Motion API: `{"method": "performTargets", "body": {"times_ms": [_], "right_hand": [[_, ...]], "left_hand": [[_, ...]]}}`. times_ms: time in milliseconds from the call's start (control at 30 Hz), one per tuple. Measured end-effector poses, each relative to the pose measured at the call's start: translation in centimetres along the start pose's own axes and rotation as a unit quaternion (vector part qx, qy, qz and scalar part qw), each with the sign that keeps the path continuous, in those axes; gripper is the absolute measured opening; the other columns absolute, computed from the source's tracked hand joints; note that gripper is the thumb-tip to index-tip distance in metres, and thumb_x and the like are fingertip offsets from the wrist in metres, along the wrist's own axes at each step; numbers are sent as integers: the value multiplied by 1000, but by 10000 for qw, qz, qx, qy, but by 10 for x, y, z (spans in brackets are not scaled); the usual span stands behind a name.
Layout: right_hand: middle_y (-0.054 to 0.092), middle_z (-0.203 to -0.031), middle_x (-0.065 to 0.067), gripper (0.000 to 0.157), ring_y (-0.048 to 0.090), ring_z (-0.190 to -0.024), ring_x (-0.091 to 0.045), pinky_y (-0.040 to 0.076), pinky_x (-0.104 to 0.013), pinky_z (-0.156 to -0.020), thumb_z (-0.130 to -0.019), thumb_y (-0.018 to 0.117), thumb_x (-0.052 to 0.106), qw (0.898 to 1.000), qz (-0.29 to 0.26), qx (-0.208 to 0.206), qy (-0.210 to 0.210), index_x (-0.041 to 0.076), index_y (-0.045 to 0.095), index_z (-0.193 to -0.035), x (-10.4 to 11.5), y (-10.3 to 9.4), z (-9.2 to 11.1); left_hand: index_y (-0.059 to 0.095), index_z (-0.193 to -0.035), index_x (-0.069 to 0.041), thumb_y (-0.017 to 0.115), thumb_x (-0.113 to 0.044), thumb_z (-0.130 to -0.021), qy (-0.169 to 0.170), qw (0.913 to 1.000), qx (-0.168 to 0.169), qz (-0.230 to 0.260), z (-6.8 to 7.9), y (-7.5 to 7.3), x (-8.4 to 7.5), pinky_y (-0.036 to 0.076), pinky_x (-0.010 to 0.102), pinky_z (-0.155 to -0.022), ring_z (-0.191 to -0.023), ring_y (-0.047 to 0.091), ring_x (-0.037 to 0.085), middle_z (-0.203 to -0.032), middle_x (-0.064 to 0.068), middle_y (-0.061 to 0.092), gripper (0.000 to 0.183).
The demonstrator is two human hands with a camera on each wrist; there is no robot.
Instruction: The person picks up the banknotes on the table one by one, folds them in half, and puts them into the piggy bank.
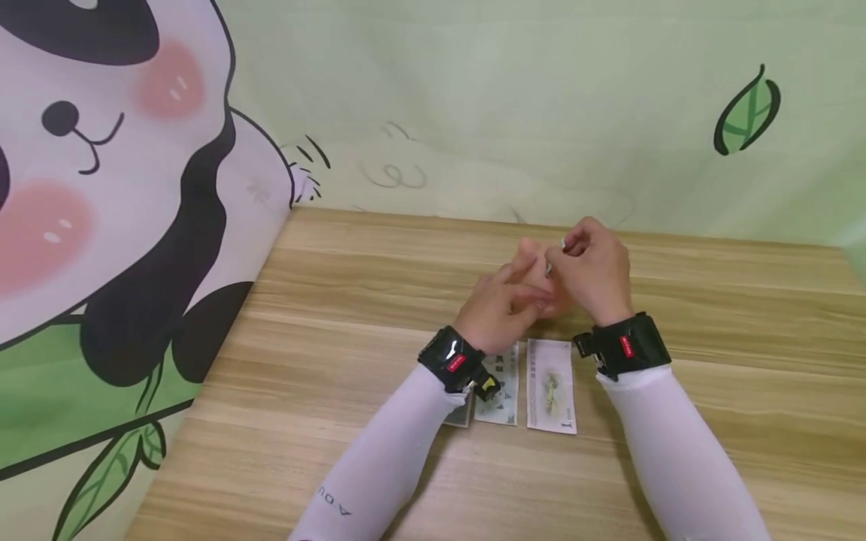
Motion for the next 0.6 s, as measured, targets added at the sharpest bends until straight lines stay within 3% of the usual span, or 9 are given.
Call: {"method": "performTargets", "body": {"times_ms": [200,367,600], "right_hand": [[69,-89,-13,27,61,-74,-22,48,-26,-55,-96,67,23,9984,-249,471,178,5,63,-116,-1,2,2],[71,-104,-14,38,62,-90,-22,52,-23,-68,-98,70,36,9959,-581,694,90,5,67,-120,-7,2,7],[73,-105,-12,37,63,-85,-10,51,-18,-71,-101,67,35,9934,-906,671,-211,5,68,-122,-17,1,8]], "left_hand": [[77,-122,-26,60,-30,-104,14,10000,26,-21,0,-1,0,17,48,-132,-160,21,17,-172,-5,26,25],[77,-121,-27,61,-30,-103,32,10000,15,4,0,0,0,16,46,-132,-161,21,17,-172,-7,25,24],[77,-121,-28,59,-29,-104,82,9999,4,-58,1,0,1,17,44,-131,-161,20,17,-172,-9,19,24]]}}
Point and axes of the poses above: each hand's wrist, its own z-axis away from the middle knuckle, its own y-axis out of the palm, x = y × z, the point moved 1 cm from there along -z, towards the middle knuckle
